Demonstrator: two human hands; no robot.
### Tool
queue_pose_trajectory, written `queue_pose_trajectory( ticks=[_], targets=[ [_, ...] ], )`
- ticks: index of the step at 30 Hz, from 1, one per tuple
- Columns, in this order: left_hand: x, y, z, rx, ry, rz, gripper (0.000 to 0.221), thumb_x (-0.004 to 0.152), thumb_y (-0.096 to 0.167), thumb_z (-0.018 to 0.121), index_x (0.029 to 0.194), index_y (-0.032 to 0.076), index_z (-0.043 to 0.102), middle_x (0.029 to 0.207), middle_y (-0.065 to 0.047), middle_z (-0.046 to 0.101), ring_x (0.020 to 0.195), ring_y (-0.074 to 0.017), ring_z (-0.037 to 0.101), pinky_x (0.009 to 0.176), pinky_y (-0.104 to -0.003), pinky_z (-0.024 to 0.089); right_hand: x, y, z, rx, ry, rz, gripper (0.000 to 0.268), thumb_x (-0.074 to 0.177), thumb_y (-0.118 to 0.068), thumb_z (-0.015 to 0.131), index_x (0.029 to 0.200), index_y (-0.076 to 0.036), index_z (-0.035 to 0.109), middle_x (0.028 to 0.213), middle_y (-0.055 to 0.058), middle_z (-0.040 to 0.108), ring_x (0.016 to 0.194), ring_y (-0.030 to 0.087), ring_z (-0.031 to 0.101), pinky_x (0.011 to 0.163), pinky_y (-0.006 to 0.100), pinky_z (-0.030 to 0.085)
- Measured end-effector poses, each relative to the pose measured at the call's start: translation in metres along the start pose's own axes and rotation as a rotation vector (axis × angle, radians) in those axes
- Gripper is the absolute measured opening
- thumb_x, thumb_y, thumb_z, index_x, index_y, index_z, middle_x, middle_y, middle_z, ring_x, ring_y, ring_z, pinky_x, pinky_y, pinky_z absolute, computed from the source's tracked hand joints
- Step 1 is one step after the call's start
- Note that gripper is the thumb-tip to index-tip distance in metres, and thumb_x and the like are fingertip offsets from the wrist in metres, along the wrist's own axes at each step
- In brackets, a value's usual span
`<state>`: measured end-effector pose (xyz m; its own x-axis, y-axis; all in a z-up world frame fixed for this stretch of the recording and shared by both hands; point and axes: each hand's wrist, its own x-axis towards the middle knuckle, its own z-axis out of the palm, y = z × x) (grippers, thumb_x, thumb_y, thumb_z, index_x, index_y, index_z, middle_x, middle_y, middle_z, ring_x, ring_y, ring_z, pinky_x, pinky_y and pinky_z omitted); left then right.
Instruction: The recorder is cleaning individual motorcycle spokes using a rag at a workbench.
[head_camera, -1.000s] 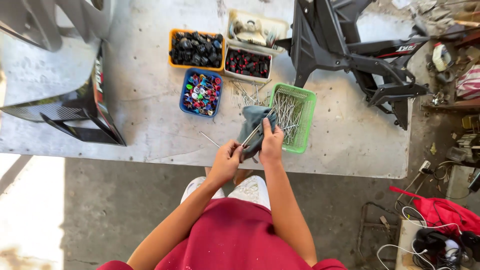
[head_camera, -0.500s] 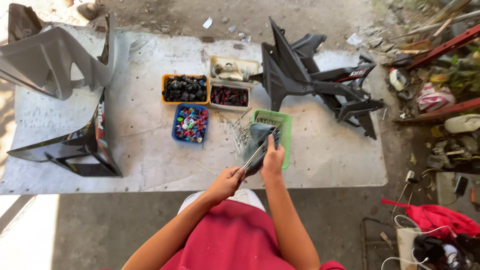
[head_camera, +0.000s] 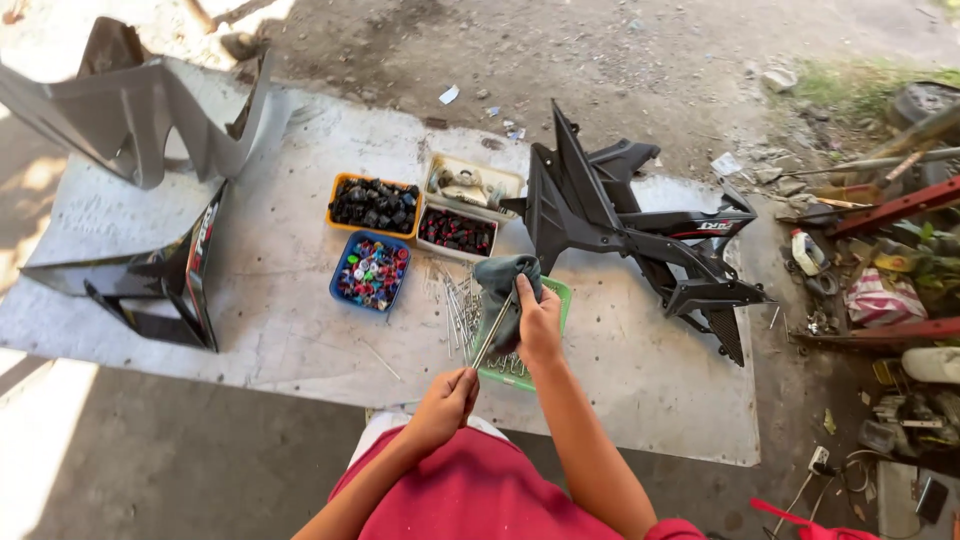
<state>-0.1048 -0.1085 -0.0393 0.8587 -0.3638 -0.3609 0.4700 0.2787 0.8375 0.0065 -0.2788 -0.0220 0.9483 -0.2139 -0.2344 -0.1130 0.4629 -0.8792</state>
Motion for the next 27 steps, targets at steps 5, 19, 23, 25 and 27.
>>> queue_pose_trajectory(
  ticks=[5, 19, 23, 25, 27],
  targets=[
    [0.006, -0.009, 0.012, -0.031, 0.234, 0.024, 0.037, 0.109, 0.022, 0.046, 0.080, 0.002, 0.057, 0.061, -0.004, 0.051, 0.050, -0.0119, 0.038, 0.044, -0.029, 0.034, -0.054, 0.018, 0.021, -0.469, -0.158, 0.108, 0.029, 0.098, -0.020, 0.064, 0.097, 0.009, 0.068, 0.083, 0.008, 0.066, 0.068, 0.011, 0.052, 0.061, 0.025, 0.044],
    [-0.005, 0.025, -0.032, -0.084, -0.079, 0.017, 0.039, 0.110, 0.022, 0.046, 0.074, 0.009, 0.046, 0.061, -0.001, 0.043, 0.052, -0.0113, 0.035, 0.047, -0.027, 0.031, -0.025, -0.011, 0.065, -0.166, -0.059, -0.133, 0.027, 0.101, -0.020, 0.061, 0.104, 0.005, 0.071, 0.097, 0.015, 0.072, 0.075, 0.017, 0.063, 0.065, 0.027, 0.053],
    [-0.004, 0.034, -0.056, -0.050, 0.220, 0.018, 0.035, 0.109, 0.023, 0.045, 0.084, 0.001, 0.058, 0.071, -0.004, 0.053, 0.060, -0.0114, 0.039, 0.054, -0.029, 0.034, -0.075, 0.035, 0.103, -0.370, -0.183, 0.062, 0.022, 0.099, -0.010, 0.062, 0.096, 0.008, 0.075, 0.084, 0.009, 0.073, 0.066, 0.011, 0.058, 0.060, 0.023, 0.049],
    [-0.005, 0.048, -0.075, 0.059, 0.291, 0.047, 0.037, 0.106, 0.018, 0.046, 0.092, -0.008, 0.067, 0.082, -0.009, 0.065, 0.072, -0.0134, 0.049, 0.067, -0.029, 0.045, -0.075, 0.038, 0.113, -0.361, -0.161, 0.047, 0.022, 0.098, -0.008, 0.063, 0.088, 0.010, 0.073, 0.079, 0.007, 0.072, 0.065, 0.010, 0.056, 0.059, 0.024, 0.049],
    [-0.014, 0.061, -0.093, 0.015, 0.033, 0.036, 0.038, 0.109, 0.024, 0.046, 0.074, 0.010, 0.049, 0.058, 0.001, 0.043, 0.048, -0.0096, 0.031, 0.044, -0.028, 0.026, -0.075, 0.022, 0.118, -0.389, -0.190, -0.027, 0.019, 0.096, -0.009, 0.066, 0.095, 0.004, 0.079, 0.079, 0.006, 0.073, 0.062, 0.008, 0.056, 0.055, 0.022, 0.044]
  ],
)
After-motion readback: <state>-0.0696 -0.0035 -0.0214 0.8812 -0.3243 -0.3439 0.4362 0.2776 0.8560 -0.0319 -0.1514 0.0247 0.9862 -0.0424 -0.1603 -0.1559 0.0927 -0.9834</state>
